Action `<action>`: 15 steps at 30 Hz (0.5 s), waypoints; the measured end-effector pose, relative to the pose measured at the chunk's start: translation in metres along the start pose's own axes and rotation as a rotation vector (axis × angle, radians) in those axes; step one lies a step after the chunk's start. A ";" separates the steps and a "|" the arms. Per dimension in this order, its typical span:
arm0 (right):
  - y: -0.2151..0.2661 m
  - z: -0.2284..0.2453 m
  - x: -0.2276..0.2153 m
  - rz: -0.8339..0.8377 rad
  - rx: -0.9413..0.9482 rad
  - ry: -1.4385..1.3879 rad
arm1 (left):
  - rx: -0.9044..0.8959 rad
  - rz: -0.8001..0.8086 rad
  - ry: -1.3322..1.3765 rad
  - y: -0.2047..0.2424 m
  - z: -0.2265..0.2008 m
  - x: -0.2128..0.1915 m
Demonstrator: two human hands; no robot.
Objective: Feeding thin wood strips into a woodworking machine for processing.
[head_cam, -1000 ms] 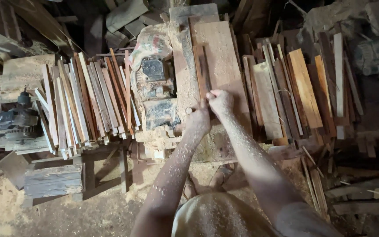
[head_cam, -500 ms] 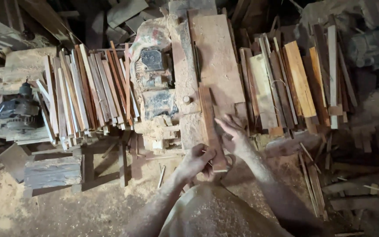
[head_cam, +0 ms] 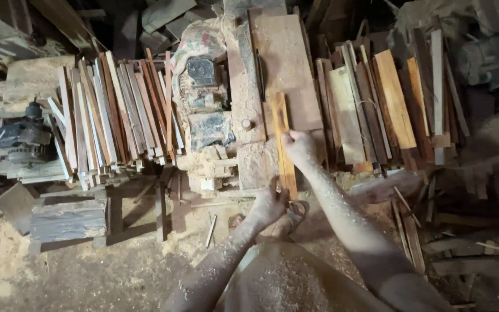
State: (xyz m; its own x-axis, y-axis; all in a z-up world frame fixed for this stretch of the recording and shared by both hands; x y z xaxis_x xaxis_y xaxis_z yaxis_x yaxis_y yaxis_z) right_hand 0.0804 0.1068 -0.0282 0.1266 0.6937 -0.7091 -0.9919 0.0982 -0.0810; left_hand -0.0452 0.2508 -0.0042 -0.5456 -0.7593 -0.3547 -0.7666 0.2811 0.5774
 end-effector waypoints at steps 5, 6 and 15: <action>-0.006 -0.018 0.033 -0.083 -0.020 0.029 | -0.021 -0.059 -0.251 -0.008 0.014 0.011; -0.007 -0.013 0.033 -0.089 0.000 0.010 | -0.046 -0.035 -0.272 -0.007 0.015 0.011; -0.023 -0.010 0.030 -0.084 0.034 0.012 | -0.167 0.080 -0.464 -0.003 -0.017 -0.015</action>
State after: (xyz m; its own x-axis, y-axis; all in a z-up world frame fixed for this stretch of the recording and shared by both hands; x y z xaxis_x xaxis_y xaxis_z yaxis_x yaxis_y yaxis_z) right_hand 0.1065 0.1183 -0.0546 0.2090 0.6732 -0.7093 -0.9767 0.1801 -0.1169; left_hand -0.0287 0.2515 0.0114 -0.7227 -0.3874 -0.5724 -0.6722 0.2010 0.7126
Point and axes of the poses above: each hand's wrist, its own y-axis away from the middle knuckle, its own x-axis out of the palm, z = x × y, the point moved 3 cm from there along -y, towards the middle knuckle, and after that the axes turned 7 degrees about -x, right-handed, at the moved point
